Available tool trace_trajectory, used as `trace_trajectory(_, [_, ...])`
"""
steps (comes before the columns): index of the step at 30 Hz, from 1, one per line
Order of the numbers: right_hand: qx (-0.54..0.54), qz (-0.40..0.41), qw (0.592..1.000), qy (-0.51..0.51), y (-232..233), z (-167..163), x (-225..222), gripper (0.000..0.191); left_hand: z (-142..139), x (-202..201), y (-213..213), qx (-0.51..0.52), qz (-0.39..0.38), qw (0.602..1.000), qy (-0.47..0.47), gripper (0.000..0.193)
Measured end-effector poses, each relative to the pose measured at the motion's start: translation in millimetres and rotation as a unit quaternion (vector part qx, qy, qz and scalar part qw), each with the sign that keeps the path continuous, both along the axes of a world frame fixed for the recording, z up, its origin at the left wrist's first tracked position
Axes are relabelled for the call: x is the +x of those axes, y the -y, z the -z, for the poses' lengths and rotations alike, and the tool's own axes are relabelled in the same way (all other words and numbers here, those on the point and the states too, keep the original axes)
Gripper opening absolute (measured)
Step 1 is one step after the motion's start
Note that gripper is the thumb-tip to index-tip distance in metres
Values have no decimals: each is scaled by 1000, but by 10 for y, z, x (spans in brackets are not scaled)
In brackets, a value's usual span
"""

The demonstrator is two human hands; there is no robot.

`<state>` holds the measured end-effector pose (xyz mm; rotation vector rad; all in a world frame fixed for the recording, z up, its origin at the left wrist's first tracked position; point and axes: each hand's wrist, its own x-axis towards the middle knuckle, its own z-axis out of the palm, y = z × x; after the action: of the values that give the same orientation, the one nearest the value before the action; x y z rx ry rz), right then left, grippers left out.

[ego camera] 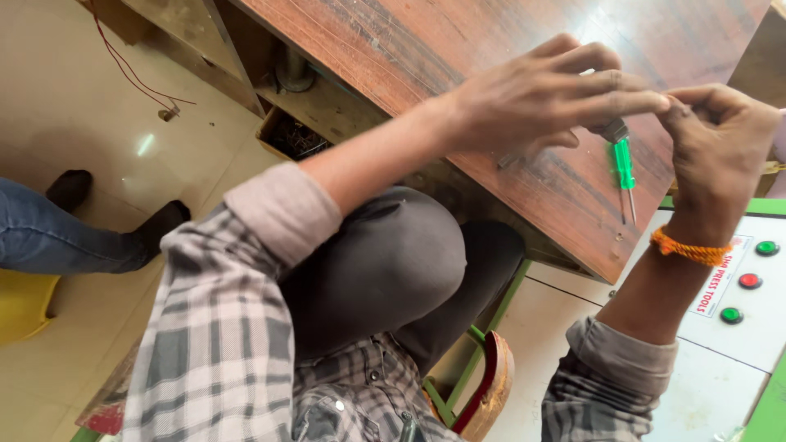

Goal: The person sits at a wooden workbench and works on a small metal machine component, using a green-handled screwdriver to turn screws on the part while holding and repositioning it with the other hand. They repeatedly reposition the component and continue turning fasteners throughout the episode.

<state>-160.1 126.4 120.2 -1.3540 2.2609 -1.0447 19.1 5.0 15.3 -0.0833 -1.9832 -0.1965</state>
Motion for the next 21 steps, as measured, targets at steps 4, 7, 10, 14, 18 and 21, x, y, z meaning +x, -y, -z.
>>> trace_trajectory(4, [-25,20,999,25,-171,-172,122,10,-36,-173,277,85,127,982,108,43])
trace_trajectory(7, [-18,-6,1000,20,-298,-260,287,9,71,-192,305,159,187,962,116,42])
trace_trajectory(10, [5,-26,1000,14,-321,-279,454,9,132,-197,318,184,189,958,113,39])
trace_trajectory(14, [-1,-79,997,9,-345,-219,578,9,142,-259,339,164,185,964,100,32])
trace_trajectory(18, [5,-95,991,-98,-420,39,579,7,204,-292,323,186,192,958,100,32])
trace_trajectory(21, [-54,-161,959,-228,-393,433,569,5,250,-318,277,131,135,980,62,36])
